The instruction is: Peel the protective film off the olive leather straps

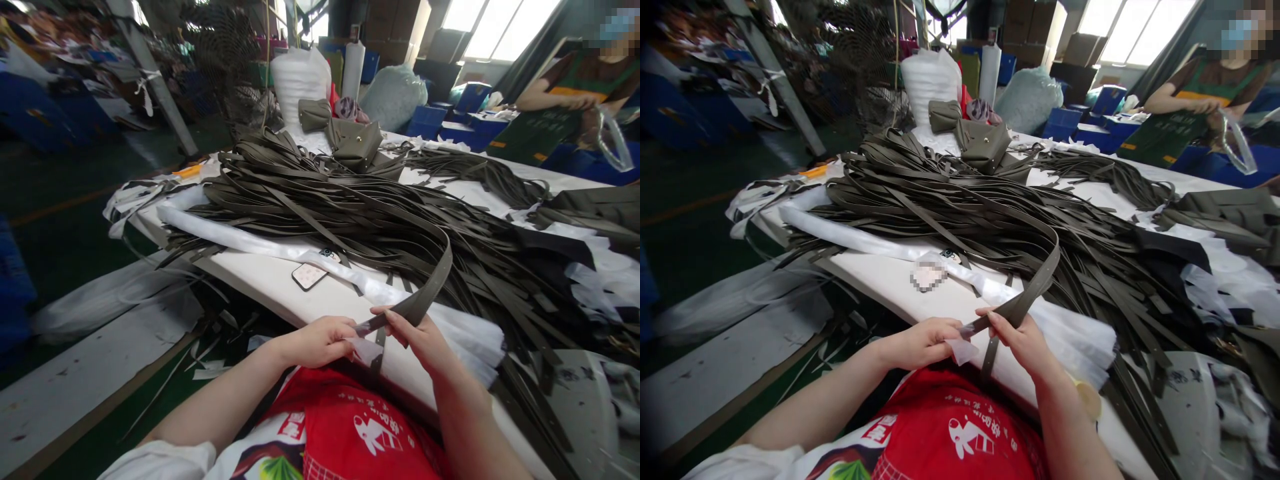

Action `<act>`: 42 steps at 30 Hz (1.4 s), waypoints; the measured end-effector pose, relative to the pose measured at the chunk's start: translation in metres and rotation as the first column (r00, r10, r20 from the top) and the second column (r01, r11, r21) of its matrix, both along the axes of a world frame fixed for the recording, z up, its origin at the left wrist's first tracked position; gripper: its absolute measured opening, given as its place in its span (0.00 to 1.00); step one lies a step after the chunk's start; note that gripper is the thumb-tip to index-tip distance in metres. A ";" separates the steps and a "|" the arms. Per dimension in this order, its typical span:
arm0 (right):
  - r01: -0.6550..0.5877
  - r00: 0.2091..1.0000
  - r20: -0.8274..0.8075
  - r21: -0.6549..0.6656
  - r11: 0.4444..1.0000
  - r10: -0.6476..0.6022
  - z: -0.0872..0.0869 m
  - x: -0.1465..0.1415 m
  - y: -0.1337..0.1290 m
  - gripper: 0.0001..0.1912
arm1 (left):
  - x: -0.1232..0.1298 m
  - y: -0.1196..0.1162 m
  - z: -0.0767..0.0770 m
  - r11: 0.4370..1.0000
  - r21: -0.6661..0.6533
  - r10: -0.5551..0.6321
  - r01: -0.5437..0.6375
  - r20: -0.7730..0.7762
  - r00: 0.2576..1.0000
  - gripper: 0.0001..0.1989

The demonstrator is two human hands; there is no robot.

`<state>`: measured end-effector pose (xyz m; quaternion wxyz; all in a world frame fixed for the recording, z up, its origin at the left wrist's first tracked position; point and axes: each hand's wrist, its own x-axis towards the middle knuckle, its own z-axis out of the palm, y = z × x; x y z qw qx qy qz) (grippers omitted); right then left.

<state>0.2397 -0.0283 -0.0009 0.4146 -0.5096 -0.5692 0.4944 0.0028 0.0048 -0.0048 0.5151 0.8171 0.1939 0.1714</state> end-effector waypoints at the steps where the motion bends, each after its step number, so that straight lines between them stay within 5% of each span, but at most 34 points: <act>1: -0.014 1.000 0.007 -0.016 1.000 0.014 -0.001 -0.003 0.000 0.22 | 0.001 0.000 0.000 1.000 -0.019 -0.007 0.008 0.010 1.000 0.14; 7: -0.053 0.997 -0.054 -0.049 0.997 0.051 -0.015 -0.022 -0.001 0.20 | 0.006 -0.002 -0.004 0.997 -0.059 0.055 -0.056 -0.017 0.998 0.17; 12: 0.309 0.874 -0.353 -0.125 0.943 -0.333 -0.017 -0.009 0.010 0.21 | 0.005 -0.002 -0.001 0.997 0.021 0.074 -0.073 -0.031 0.997 0.18; 14: 0.369 0.847 -0.362 -0.126 0.921 -0.388 -0.017 -0.011 0.012 0.21 | 0.008 -0.003 0.000 0.997 0.002 0.083 -0.083 -0.015 0.996 0.17; 20: 0.069 0.997 -0.015 -0.076 0.995 -0.070 -0.021 -0.031 0.004 0.32 | 0.015 -0.005 -0.003 0.964 -0.157 0.219 -0.213 0.020 0.975 0.17; 24: 0.211 0.977 0.007 0.011 0.977 -0.211 -0.003 -0.004 -0.005 0.37 | 0.007 -0.001 -0.015 0.885 -0.362 0.316 -0.292 0.008 0.949 0.20; 30: 0.395 0.898 -0.324 0.296 0.870 -0.297 0.037 0.013 -0.022 0.36 | 0.003 0.003 -0.019 0.766 -0.612 0.243 -0.198 -0.010 0.970 0.22; 37: 0.220 0.967 -0.229 0.522 0.824 -0.113 0.033 -0.002 -0.004 0.26 | 0.011 -0.001 -0.017 0.790 -0.592 0.192 -0.162 -0.013 0.981 0.23; 42: 0.094 0.987 -0.159 0.526 0.845 -0.011 0.033 -0.004 0.004 0.26 | 0.007 -0.001 -0.019 0.814 -0.567 0.157 -0.125 0.007 0.988 0.23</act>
